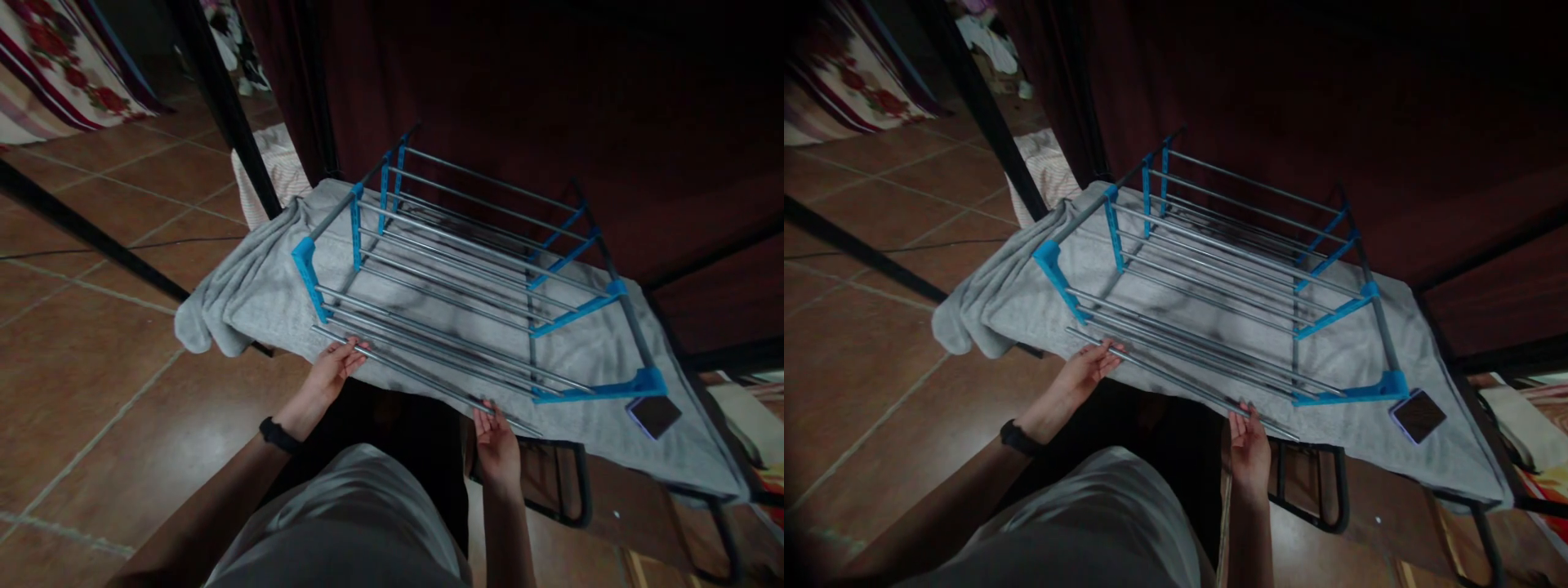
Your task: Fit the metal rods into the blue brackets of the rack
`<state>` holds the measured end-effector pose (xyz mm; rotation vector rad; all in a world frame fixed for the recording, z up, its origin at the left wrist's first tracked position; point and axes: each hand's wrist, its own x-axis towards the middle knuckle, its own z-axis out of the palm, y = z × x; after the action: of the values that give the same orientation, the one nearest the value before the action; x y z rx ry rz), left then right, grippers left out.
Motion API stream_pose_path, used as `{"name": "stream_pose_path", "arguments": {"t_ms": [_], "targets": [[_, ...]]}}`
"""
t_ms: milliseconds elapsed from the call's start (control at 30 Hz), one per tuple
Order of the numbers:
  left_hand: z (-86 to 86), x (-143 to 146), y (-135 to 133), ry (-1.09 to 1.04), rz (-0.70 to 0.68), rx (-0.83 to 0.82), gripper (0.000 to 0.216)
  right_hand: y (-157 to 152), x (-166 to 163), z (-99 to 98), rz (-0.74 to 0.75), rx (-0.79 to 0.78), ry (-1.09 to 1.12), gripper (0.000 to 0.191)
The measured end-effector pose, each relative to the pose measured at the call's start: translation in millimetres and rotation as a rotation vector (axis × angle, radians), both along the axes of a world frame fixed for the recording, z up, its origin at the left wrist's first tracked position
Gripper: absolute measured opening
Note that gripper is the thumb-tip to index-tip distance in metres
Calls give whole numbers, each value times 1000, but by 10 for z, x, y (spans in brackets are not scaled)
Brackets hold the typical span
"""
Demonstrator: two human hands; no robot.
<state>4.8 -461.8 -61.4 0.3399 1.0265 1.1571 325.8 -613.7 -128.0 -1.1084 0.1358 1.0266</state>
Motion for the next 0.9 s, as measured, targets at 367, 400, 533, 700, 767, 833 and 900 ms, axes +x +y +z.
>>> {"name": "stream_pose_path", "arguments": {"t_ms": [367, 400, 533, 700, 767, 833, 900], "targets": [[129, -342, 64, 84, 71, 112, 8, -167, 491, -240, -41, -42, -117, 6], [142, -331, 52, 90, 70, 123, 12, -171, 487, -241, -45, -42, -134, 7], [228, -284, -3, 106, 68, 219, 29, -170, 449, -236, -39, -34, -206, 9], [447, -234, -73, 152, 55, 333, 39, -157, 438, -273, -27, -84, -150, 5], [522, -214, -90, 165, 55, 355, 39, -163, 424, -302, -21, -97, -136, 7], [563, -200, -96, 160, 55, 363, 40, -182, 405, -333, -16, -116, -113, 10], [572, -196, -96, 147, 53, 361, 41, -212, 398, -362, -15, -130, -96, 12]]}}
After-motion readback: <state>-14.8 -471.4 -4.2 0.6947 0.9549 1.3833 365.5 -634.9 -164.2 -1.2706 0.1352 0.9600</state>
